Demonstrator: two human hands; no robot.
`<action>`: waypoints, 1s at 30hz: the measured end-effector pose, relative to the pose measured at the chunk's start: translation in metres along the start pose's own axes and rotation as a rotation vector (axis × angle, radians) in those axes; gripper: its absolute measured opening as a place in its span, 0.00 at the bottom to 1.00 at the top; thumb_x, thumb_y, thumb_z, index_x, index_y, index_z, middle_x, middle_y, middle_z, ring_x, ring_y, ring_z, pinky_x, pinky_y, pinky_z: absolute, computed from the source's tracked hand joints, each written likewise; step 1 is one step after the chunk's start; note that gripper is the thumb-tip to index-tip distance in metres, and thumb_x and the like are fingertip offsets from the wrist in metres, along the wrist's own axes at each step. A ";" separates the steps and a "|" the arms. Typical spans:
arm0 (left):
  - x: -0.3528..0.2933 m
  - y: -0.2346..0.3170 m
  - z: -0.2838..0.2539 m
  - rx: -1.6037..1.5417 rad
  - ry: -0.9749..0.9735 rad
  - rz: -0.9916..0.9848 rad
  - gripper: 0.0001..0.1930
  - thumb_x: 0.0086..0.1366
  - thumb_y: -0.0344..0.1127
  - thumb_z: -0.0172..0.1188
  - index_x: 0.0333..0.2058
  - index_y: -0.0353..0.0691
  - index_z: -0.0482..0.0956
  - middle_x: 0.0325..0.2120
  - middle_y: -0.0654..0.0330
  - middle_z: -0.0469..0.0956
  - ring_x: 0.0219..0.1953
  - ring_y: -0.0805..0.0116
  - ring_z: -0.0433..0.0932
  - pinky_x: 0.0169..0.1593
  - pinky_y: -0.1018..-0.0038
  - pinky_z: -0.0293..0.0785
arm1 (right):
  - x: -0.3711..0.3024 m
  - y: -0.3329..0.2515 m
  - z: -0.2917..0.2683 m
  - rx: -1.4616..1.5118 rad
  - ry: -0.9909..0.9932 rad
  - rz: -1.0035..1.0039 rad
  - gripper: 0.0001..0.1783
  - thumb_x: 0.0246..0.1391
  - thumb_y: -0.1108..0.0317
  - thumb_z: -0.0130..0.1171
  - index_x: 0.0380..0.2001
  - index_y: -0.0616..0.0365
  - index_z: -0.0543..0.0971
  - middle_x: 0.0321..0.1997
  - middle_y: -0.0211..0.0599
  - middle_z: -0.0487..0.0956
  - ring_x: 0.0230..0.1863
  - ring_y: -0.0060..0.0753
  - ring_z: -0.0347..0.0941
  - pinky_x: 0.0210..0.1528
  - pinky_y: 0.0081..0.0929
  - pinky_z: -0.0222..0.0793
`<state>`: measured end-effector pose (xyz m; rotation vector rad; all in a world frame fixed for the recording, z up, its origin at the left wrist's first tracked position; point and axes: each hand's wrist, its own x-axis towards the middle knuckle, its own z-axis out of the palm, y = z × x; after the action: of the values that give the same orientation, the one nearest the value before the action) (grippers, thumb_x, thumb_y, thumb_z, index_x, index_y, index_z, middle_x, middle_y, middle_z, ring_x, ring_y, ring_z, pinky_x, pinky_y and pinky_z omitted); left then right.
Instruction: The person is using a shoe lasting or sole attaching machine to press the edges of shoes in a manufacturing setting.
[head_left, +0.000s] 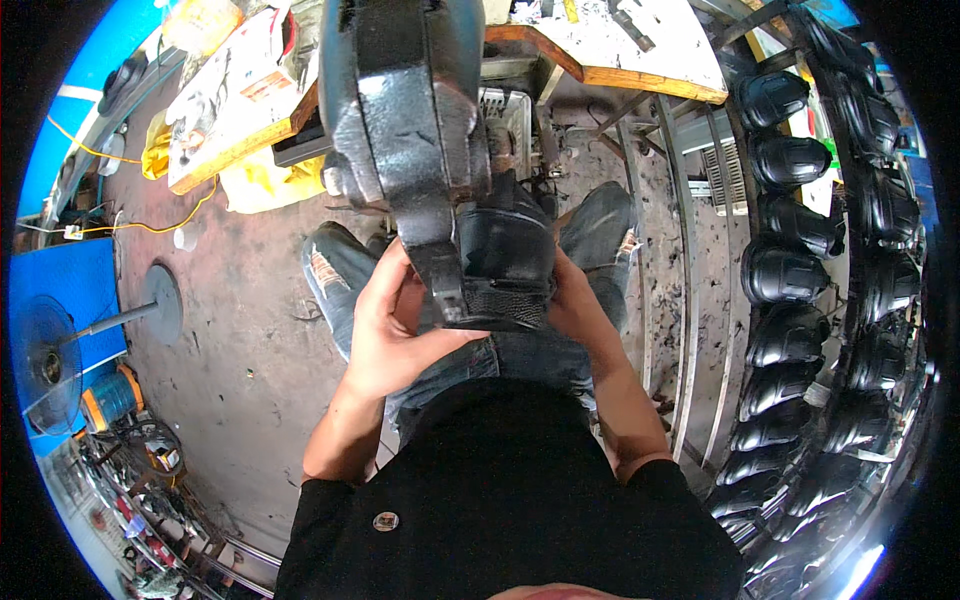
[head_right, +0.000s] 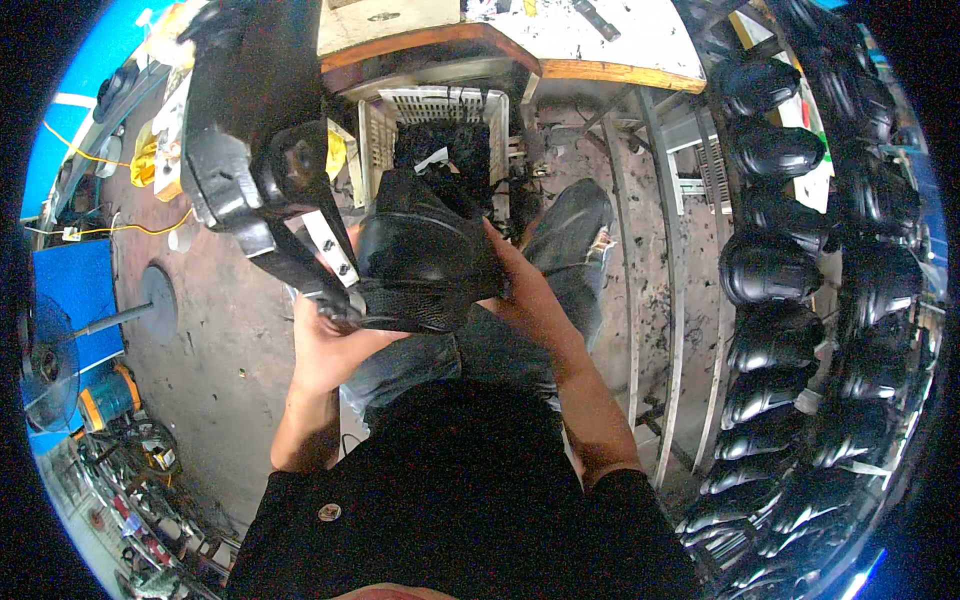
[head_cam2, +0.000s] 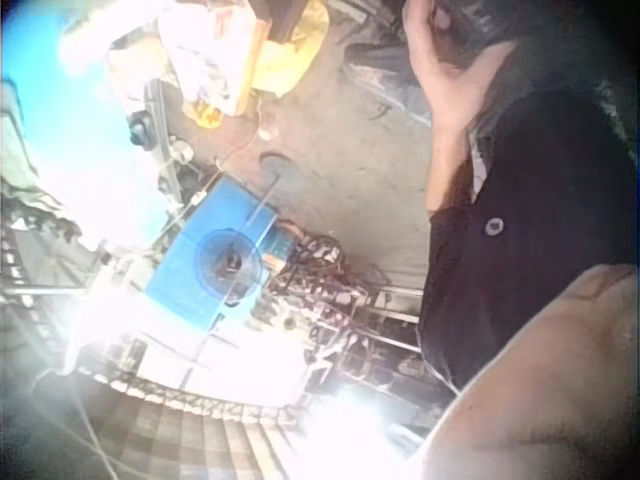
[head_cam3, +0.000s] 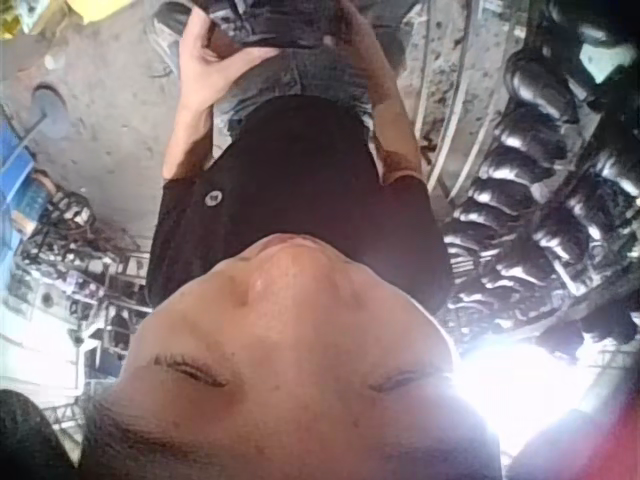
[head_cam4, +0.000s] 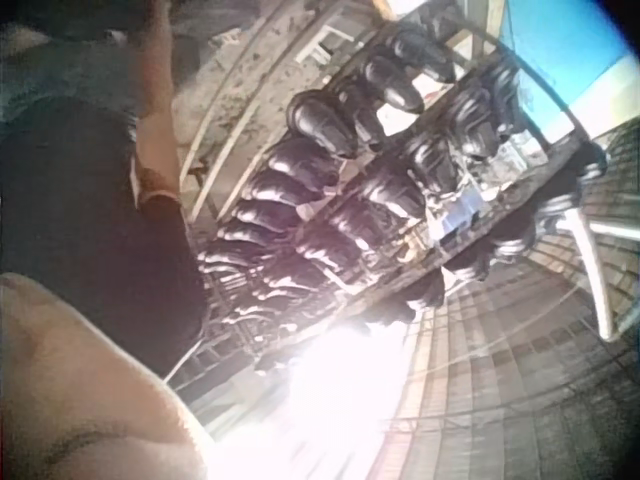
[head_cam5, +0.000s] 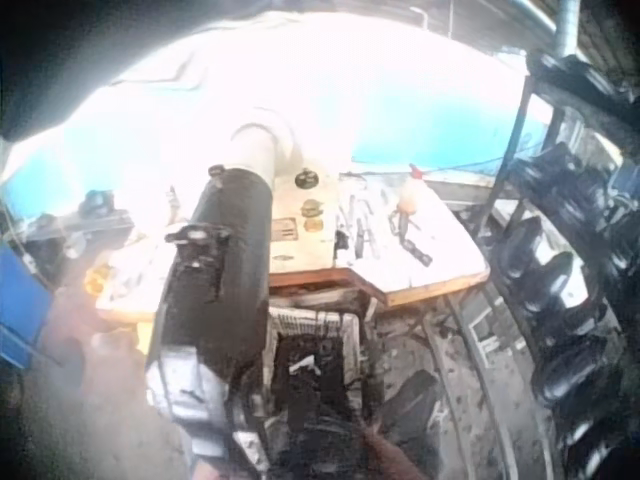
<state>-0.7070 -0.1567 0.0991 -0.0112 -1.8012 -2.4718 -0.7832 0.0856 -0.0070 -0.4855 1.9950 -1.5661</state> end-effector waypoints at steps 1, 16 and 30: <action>-0.001 0.000 -0.003 0.003 -0.001 -0.013 0.45 0.48 0.12 0.74 0.66 0.31 0.63 0.60 0.55 0.71 0.63 0.64 0.71 0.65 0.65 0.70 | 0.001 -0.006 0.002 0.043 -0.004 0.018 0.62 0.39 0.85 0.71 0.77 0.48 0.53 0.73 0.45 0.66 0.72 0.40 0.64 0.74 0.34 0.59; -0.012 -0.013 -0.005 -0.140 0.164 -0.077 0.49 0.47 0.09 0.70 0.68 0.34 0.60 0.60 0.56 0.72 0.60 0.65 0.74 0.59 0.67 0.77 | -0.020 -0.093 -0.085 -0.584 0.015 -0.210 0.58 0.31 0.84 0.72 0.72 0.50 0.65 0.59 0.45 0.75 0.61 0.50 0.71 0.65 0.37 0.66; -0.002 0.003 0.019 -0.182 0.069 -0.245 0.43 0.54 0.09 0.65 0.67 0.33 0.59 0.62 0.56 0.70 0.64 0.65 0.71 0.64 0.67 0.71 | -0.041 -0.067 -0.103 -0.270 0.210 -0.248 0.47 0.28 0.93 0.61 0.61 0.58 0.75 0.65 0.43 0.73 0.68 0.44 0.67 0.70 0.36 0.61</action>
<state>-0.7052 -0.1395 0.1078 0.2958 -1.6325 -2.7558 -0.8186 0.1712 0.0826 -0.7232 2.4020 -1.5494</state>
